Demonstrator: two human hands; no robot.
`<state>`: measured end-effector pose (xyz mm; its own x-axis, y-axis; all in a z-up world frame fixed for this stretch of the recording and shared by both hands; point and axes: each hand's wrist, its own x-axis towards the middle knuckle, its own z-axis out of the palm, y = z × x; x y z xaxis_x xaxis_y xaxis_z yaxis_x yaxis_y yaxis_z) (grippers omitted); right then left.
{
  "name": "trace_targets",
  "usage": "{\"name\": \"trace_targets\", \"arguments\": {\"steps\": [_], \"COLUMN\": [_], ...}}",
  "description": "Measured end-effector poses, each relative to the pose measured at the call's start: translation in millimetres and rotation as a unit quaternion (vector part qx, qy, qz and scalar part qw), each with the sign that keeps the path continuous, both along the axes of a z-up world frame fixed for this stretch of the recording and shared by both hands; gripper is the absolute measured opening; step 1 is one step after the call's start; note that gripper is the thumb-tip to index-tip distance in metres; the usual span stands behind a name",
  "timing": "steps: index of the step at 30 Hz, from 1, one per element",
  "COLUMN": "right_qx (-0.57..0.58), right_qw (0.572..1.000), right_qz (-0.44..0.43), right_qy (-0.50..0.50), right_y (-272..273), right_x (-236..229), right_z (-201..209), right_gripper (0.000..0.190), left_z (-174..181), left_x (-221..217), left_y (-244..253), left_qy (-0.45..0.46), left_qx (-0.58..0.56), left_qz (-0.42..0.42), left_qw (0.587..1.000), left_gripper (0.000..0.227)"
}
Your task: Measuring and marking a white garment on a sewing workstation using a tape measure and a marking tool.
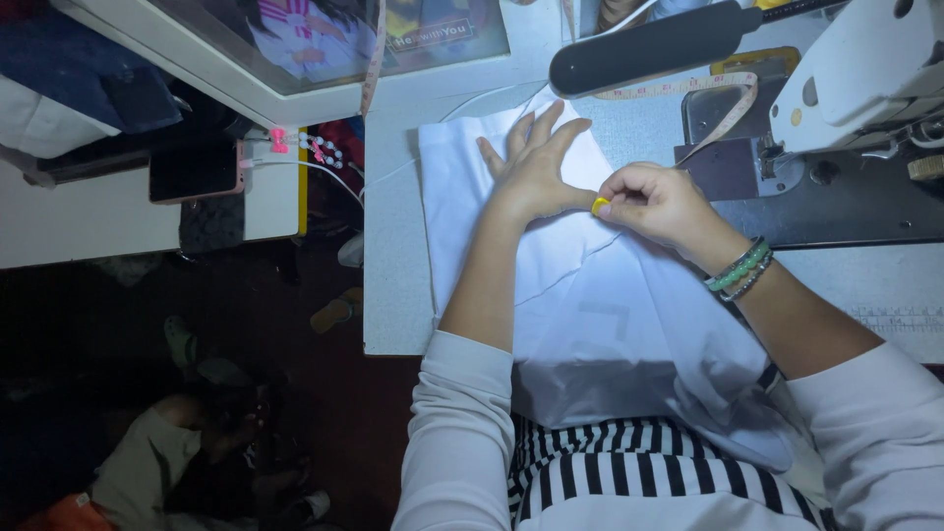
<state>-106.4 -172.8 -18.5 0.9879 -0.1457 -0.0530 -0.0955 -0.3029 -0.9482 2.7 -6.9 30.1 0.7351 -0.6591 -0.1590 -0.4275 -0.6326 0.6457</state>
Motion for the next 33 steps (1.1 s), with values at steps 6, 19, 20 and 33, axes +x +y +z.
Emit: {"name": "trace_targets", "arguments": {"steps": [6, 19, 20, 33], "right_qx": [0.162, -0.284, -0.272, -0.145], "right_qw": [0.981, 0.958, 0.961, 0.986], "right_qz": [-0.060, 0.007, 0.005, 0.013], "right_qy": [-0.087, -0.047, -0.044, -0.079], "right_y": [-25, -18, -16, 11], "right_x": [-12, -26, -27, -15], "right_z": [-9, 15, 18, 28], "right_gripper": [0.014, 0.015, 0.013, 0.006], "left_z": [4, 7, 5, 6], "left_x": [-3, 0, -1, 7], "left_y": [-2, -1, -1, -11], "left_qy": [0.006, 0.012, 0.001, -0.002], "left_qx": [-0.006, -0.015, -0.010, 0.028], "left_qz": [0.012, 0.005, 0.006, 0.019], "left_qw": [1.000, 1.000, 1.000, 0.999], "left_gripper": [0.095, 0.094, 0.095, 0.106]}}
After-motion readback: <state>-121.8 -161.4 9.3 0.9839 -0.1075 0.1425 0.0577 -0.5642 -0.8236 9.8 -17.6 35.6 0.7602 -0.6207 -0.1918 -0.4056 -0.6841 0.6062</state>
